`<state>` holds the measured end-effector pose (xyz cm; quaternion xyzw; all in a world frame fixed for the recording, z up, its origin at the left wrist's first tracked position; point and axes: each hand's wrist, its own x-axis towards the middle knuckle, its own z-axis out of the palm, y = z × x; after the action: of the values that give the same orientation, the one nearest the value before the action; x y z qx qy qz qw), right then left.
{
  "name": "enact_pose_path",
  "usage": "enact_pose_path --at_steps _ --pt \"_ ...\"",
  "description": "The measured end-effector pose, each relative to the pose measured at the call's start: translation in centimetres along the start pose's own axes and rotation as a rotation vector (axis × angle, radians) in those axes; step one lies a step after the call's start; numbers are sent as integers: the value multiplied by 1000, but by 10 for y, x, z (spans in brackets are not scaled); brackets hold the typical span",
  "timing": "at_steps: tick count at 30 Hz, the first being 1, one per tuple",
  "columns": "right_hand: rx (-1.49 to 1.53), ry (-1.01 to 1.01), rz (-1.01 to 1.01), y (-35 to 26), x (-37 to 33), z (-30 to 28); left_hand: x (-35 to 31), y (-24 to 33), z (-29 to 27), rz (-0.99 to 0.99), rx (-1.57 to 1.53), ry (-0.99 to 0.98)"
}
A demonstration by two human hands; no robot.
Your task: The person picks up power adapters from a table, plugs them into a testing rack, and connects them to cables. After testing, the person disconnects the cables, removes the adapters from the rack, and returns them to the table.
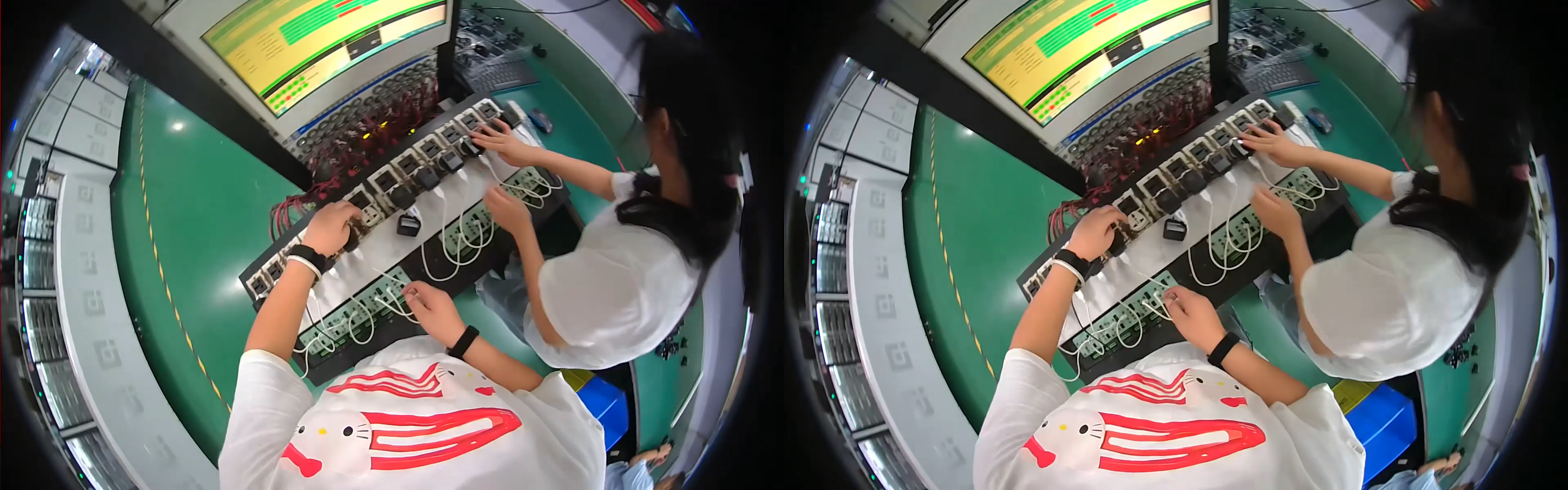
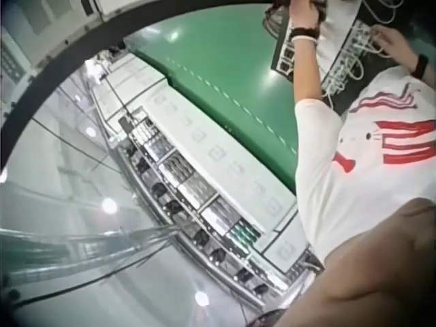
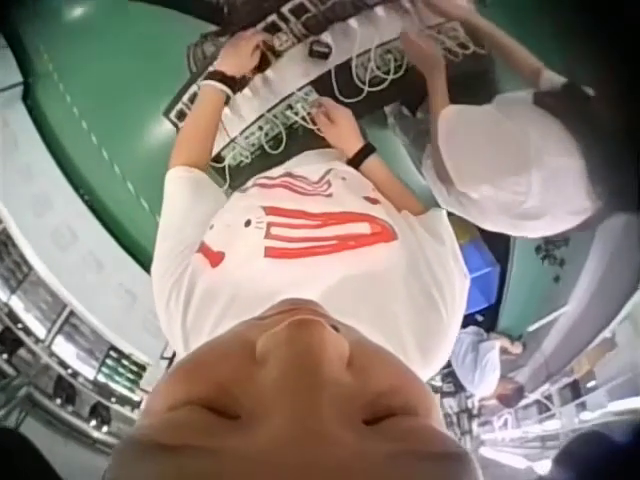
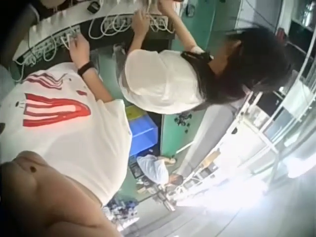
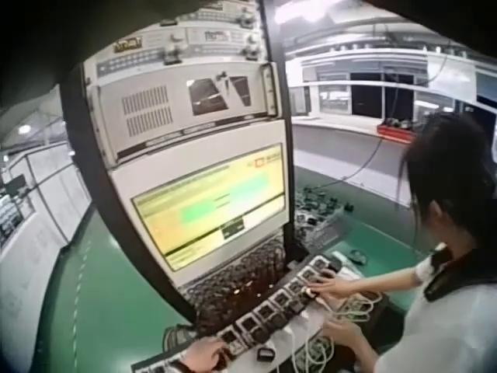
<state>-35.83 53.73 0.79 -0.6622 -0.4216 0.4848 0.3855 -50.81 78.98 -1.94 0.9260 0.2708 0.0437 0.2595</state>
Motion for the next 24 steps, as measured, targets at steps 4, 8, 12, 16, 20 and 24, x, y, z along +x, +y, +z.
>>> enact_pose_path --at_steps 4,8,12,16,20,24 --pt "-79 79 -192 13 17 12 -27 -7 16 170 206 -179" --pt "-560 348 -276 17 33 16 -29 -8 20 161 261 -200" --pt "-604 282 -476 -19 39 15 -37 24 1 217 108 -144" --pt "-308 -50 -291 -19 55 34 -57 61 -8 206 191 -183" --pt "-311 -267 -159 -6 58 39 -87 82 -8 87 87 -246" --pt "-79 -333 -150 -2 41 56 -92 101 -21 90 175 -236"
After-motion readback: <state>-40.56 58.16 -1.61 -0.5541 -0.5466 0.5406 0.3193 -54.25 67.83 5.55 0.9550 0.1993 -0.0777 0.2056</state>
